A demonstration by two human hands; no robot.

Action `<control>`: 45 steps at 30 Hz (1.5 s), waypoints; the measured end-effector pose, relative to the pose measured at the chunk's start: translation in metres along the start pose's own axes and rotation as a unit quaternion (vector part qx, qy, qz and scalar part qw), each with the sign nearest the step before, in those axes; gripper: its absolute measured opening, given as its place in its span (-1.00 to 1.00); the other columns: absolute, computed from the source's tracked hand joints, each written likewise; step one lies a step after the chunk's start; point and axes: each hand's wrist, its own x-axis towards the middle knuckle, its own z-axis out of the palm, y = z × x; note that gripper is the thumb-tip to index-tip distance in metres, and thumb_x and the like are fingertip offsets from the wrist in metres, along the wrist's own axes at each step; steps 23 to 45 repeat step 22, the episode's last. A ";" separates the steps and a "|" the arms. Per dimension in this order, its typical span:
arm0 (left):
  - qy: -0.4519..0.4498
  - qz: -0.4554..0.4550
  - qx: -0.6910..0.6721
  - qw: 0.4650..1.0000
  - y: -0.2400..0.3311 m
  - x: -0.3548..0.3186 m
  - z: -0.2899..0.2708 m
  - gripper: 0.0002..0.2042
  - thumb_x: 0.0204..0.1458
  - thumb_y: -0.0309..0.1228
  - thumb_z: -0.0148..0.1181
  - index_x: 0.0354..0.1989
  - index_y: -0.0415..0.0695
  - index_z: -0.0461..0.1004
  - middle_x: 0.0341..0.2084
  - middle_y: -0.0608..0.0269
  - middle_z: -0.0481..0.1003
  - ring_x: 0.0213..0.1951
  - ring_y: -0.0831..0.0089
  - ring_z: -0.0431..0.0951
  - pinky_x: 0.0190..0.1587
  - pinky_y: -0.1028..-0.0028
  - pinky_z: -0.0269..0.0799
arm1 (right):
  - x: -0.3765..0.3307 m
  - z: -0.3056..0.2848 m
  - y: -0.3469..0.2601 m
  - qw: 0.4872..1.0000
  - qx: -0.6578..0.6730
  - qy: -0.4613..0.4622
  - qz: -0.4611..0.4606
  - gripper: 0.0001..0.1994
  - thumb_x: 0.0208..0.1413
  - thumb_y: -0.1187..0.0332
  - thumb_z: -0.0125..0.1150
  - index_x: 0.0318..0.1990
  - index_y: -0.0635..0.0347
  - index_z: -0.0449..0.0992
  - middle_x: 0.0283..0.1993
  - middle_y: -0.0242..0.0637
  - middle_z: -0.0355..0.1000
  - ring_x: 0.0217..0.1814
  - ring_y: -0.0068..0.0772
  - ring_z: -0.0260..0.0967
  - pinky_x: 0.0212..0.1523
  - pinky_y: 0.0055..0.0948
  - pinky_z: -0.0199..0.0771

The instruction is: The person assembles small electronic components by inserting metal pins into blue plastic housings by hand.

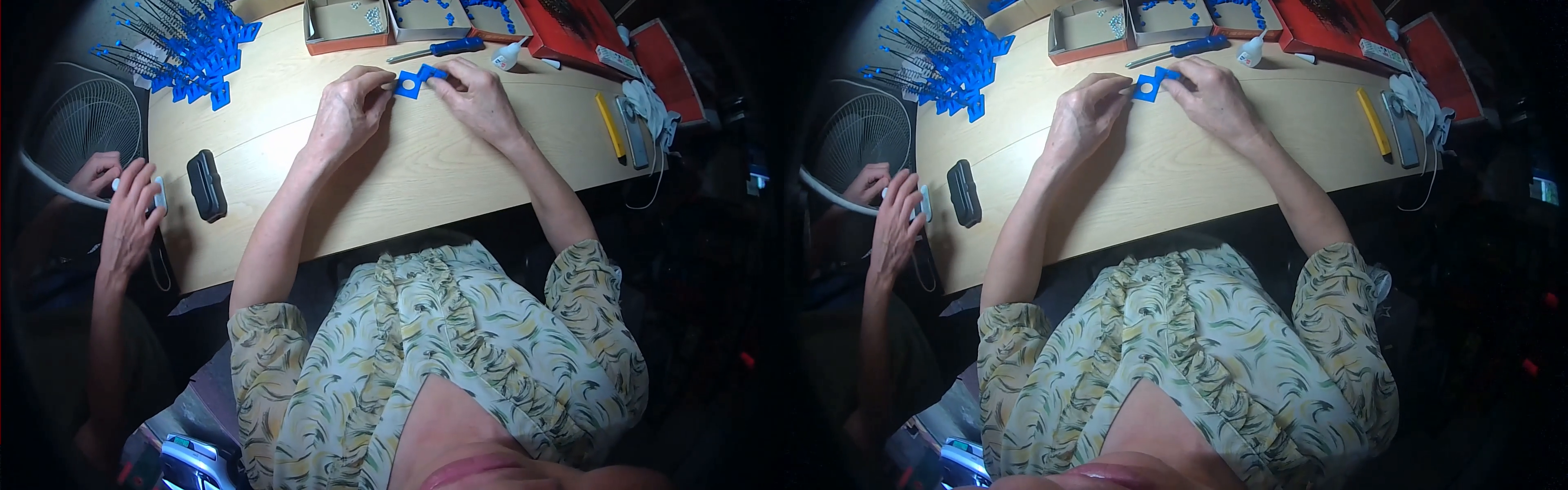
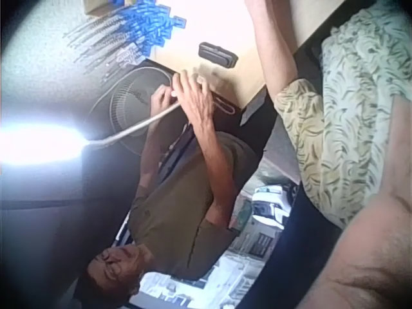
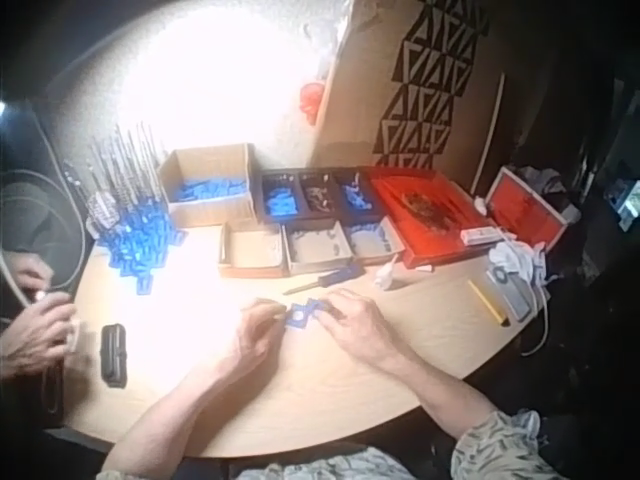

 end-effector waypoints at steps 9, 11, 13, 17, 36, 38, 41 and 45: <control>0.006 -0.028 0.154 0.988 0.014 0.009 0.021 -0.55 -0.02 -0.24 0.47 0.00 -0.24 0.57 -0.25 0.02 0.57 -0.14 0.10 0.60 -0.06 0.21 0.57 | 0.007 0.010 0.019 0.974 0.187 0.046 0.121 -0.68 0.27 0.31 0.30 0.05 0.38 0.57 -0.24 -0.28 0.61 -0.32 -0.57 0.54 -0.27 -0.55 0.56; -0.001 -0.026 0.150 0.988 0.008 0.007 0.017 -0.58 -0.02 -0.27 0.45 -0.02 -0.24 0.58 -0.24 0.02 0.57 -0.15 0.10 0.61 -0.07 0.22 0.58 | 0.009 0.005 0.004 0.955 0.250 0.029 0.155 -0.67 0.29 0.31 0.28 0.06 0.41 0.56 -0.23 -0.28 0.61 -0.30 -0.57 0.55 -0.26 -0.58 0.57; 0.004 -0.026 0.158 0.987 0.003 0.003 0.007 -0.63 -0.02 -0.32 0.43 -0.05 -0.22 0.60 -0.25 0.03 0.60 -0.19 0.12 0.64 -0.11 0.22 0.59 | 0.012 0.002 -0.005 0.931 0.310 0.015 0.190 -0.66 0.31 0.31 0.26 0.07 0.44 0.54 -0.22 -0.28 0.61 -0.27 -0.58 0.56 -0.25 -0.61 0.58; -0.010 -0.072 0.204 0.976 -0.001 -0.008 -0.023 -0.67 -0.03 -0.35 0.43 -0.09 -0.21 0.60 -0.29 0.01 0.61 -0.21 0.15 0.66 -0.11 0.24 0.60 | 0.016 0.003 -0.006 0.914 0.346 -0.012 0.211 -0.69 0.35 0.30 0.20 0.07 0.39 0.54 -0.20 -0.27 0.60 -0.21 -0.56 0.60 -0.19 -0.62 0.61; 0.026 -0.163 0.158 0.974 -0.025 -0.020 -0.059 -0.59 0.01 -0.26 0.42 0.03 -0.18 0.61 -0.18 -0.01 0.65 -0.17 0.23 0.71 -0.03 0.31 0.62 | 0.029 0.014 -0.021 0.929 0.310 -0.068 0.190 -0.66 0.36 0.29 0.19 0.12 0.40 0.51 -0.19 -0.23 0.60 -0.14 -0.52 0.61 -0.12 -0.61 0.61; 0.026 -0.163 0.158 0.974 -0.025 -0.020 -0.059 -0.59 0.01 -0.26 0.42 0.03 -0.18 0.61 -0.18 -0.01 0.65 -0.17 0.23 0.71 -0.03 0.31 0.62 | 0.029 0.014 -0.021 0.929 0.310 -0.068 0.190 -0.66 0.36 0.29 0.19 0.12 0.40 0.51 -0.19 -0.23 0.60 -0.14 -0.52 0.61 -0.12 -0.61 0.61; 0.026 -0.163 0.158 0.974 -0.025 -0.020 -0.059 -0.59 0.01 -0.26 0.42 0.03 -0.18 0.61 -0.18 -0.01 0.65 -0.17 0.23 0.71 -0.03 0.31 0.62 | 0.029 0.014 -0.021 0.929 0.310 -0.068 0.190 -0.66 0.36 0.29 0.19 0.12 0.40 0.51 -0.19 -0.23 0.60 -0.14 -0.52 0.61 -0.12 -0.61 0.61; 0.026 -0.163 0.158 0.974 -0.025 -0.020 -0.059 -0.59 0.01 -0.26 0.42 0.03 -0.18 0.61 -0.18 -0.01 0.65 -0.17 0.23 0.71 -0.03 0.31 0.62 | 0.029 0.014 -0.021 0.929 0.310 -0.068 0.190 -0.66 0.36 0.29 0.19 0.12 0.40 0.51 -0.19 -0.23 0.60 -0.14 -0.52 0.61 -0.12 -0.61 0.61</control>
